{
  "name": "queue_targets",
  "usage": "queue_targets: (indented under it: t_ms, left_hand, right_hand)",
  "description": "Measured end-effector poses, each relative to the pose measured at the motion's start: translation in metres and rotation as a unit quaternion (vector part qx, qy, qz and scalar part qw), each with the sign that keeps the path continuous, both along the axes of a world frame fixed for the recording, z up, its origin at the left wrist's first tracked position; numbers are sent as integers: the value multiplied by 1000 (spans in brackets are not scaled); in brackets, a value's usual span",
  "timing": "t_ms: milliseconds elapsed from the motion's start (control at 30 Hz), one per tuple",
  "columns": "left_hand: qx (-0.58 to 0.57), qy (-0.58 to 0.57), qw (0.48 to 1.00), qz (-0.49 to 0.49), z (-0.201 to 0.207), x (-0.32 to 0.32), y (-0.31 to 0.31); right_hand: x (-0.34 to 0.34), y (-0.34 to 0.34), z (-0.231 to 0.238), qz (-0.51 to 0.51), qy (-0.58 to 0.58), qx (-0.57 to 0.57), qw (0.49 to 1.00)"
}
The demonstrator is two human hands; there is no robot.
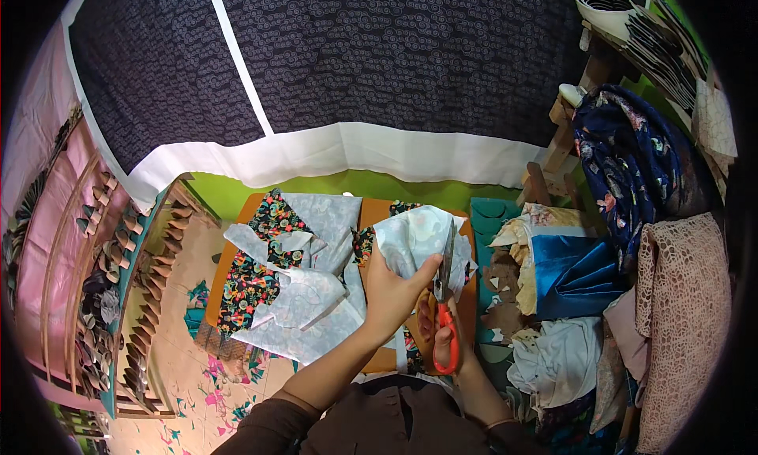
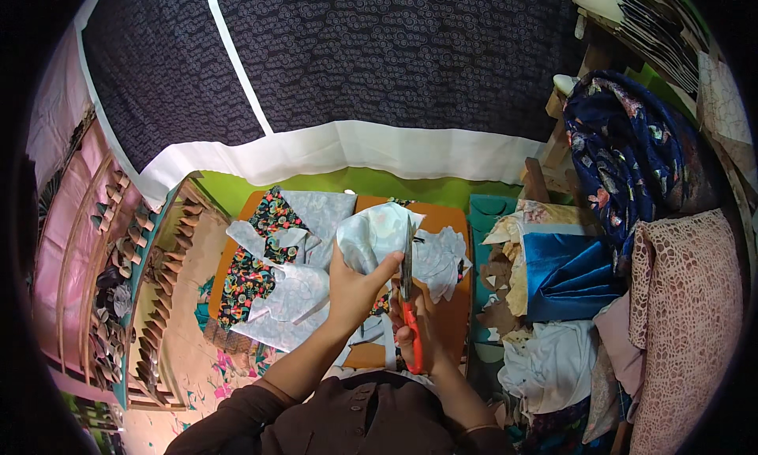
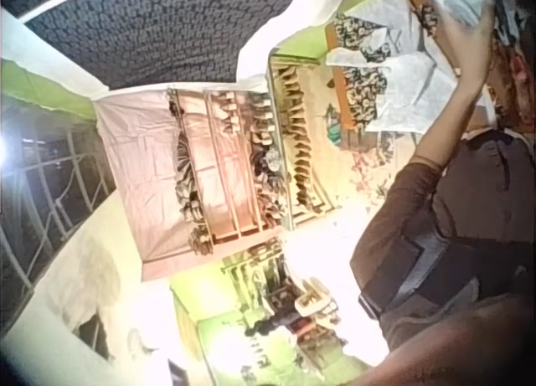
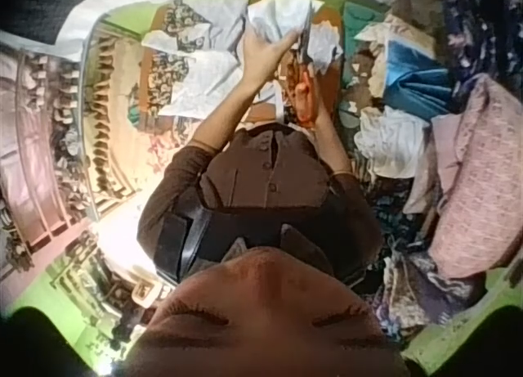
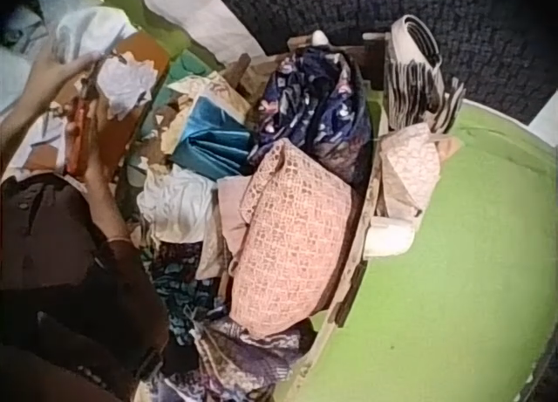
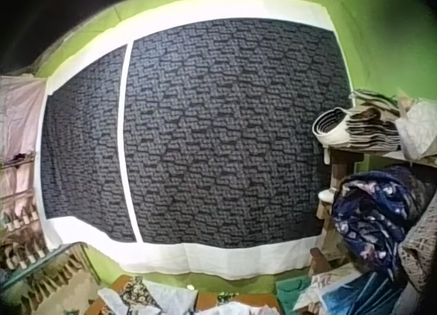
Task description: Cutting pattern pieces from floral and light-colored fabric using scissors.
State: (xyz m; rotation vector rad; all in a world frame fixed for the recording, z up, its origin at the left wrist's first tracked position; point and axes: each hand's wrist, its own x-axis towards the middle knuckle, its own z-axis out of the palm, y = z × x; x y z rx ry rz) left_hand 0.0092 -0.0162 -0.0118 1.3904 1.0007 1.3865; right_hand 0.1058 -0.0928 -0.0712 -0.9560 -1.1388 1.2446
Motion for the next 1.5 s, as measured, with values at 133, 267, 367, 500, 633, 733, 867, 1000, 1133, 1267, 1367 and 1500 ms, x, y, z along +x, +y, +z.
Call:
queue_targets:
  t_ms: [133, 267, 367, 500, 633, 733, 867, 1000, 1133, 1267, 1367, 1500]
  left_hand:
    - [-14, -11, 1000, -1, 6, 1, -2]
    - [-11, -17, 1000, -9, 4, -1, 1]
    - [-25, -36, 999, -12, 0, -2, 2]
    - [18, -33, 999, 11, -3, 0, 4]
    - [-60, -112, 992, 21, 0, 3, 3]
    - [-34, -52, 998, 28, 1, 3, 3]
    - [-5, -31, 998, 47, 1, 7, 1]
    - [-6, -21, 997, 76, -10, 6, 5]
    - [-21, -52, 998, 21, -4, 4, 6]
    - [-1, 1, 1000, 9, -1, 3, 6]
    - [-19, -27, 999, 1, -2, 3, 6]
    - [-8, 2, 1000, -8, 2, 0, 8]
  right_hand:
    - [6, 0, 9, 16, -18, -3, 1000]
    - [16, 1, 0, 28, -46, -15, 998]
    - [21, 4, 1, 25, -22, -122, 992]
    - [20, 1, 2, 13, -123, -54, 991]
    - [20, 2, -9, 12, -117, -6, 993]
    - [14, 1, 1, 3, -100, 8, 995]
    - [13, 2, -2, 7, -73, -27, 997]
    - [14, 0, -8, 30, -42, -21, 998]
    - [17, 2, -4, 13, -66, -26, 997]
    - [15, 2, -3, 17, -39, 9, 999]
    - [22, 5, -13, 52, -32, -17, 998]
    - [21, 3, -8, 35, -52, -3, 998]
